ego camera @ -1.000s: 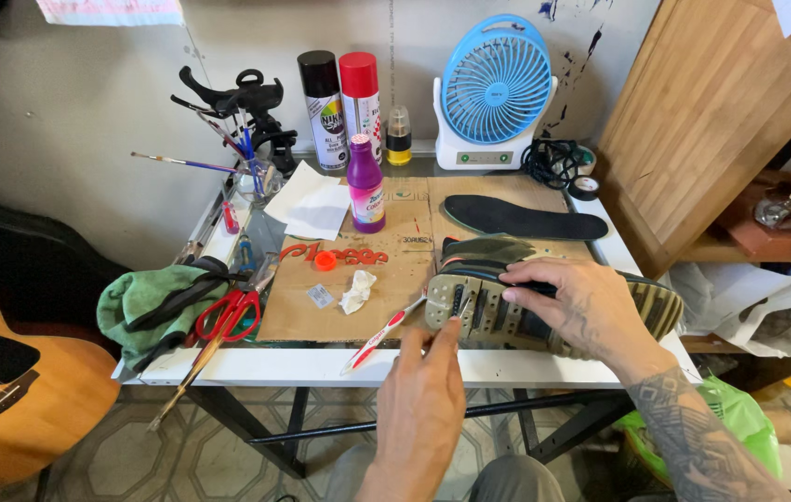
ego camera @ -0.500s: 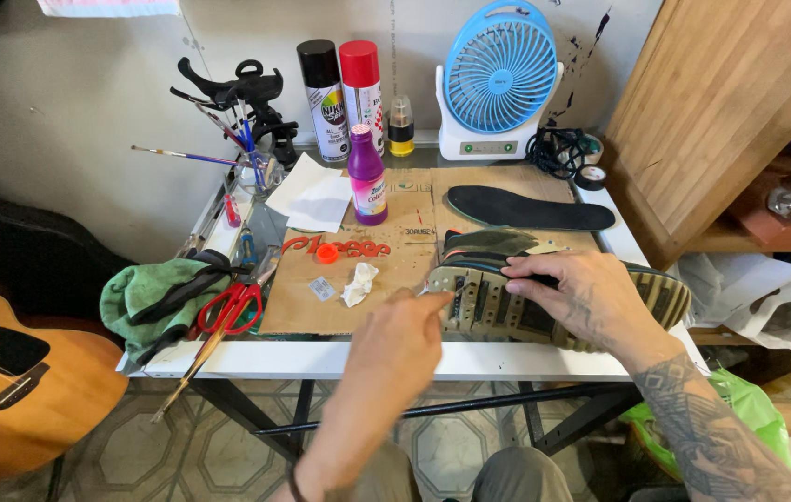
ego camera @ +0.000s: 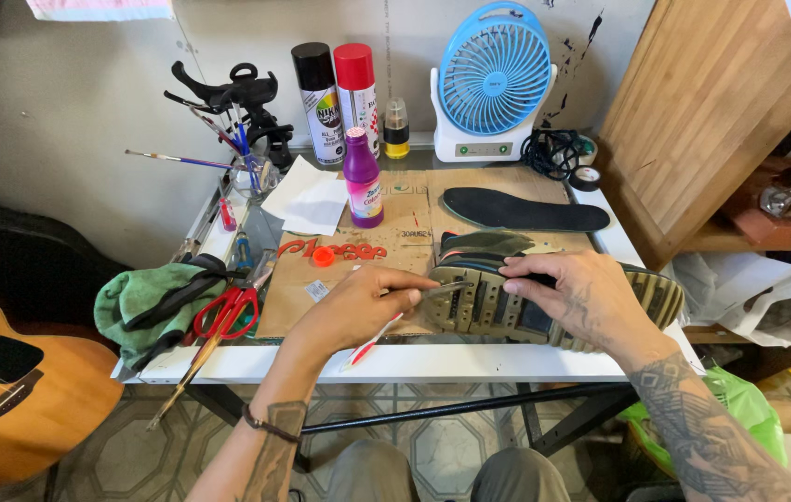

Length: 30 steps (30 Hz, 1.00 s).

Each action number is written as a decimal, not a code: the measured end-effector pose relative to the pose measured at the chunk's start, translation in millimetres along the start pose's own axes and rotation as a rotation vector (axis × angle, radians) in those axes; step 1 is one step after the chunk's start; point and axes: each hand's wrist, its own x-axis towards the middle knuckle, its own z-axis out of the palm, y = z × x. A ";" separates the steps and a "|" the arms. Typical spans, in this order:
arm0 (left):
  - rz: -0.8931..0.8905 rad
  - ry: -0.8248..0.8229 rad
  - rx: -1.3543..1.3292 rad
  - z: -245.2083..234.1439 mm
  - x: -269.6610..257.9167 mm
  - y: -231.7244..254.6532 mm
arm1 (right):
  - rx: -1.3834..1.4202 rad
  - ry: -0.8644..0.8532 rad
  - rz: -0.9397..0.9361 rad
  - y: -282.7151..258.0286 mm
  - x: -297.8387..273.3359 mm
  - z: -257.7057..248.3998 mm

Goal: The person cleans the sole of a sneaker using a toothbrush and a purple liquid cleaner. They scrub the sole repeatedly, occasionally reapplying the cleaner to the brush, and rotate the shoe to access different areas of the sole.

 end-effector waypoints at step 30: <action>-0.043 0.327 0.161 44.3 -19.0 64.8 | -0.118 0.128 -0.026 -7.7 7.1 11.0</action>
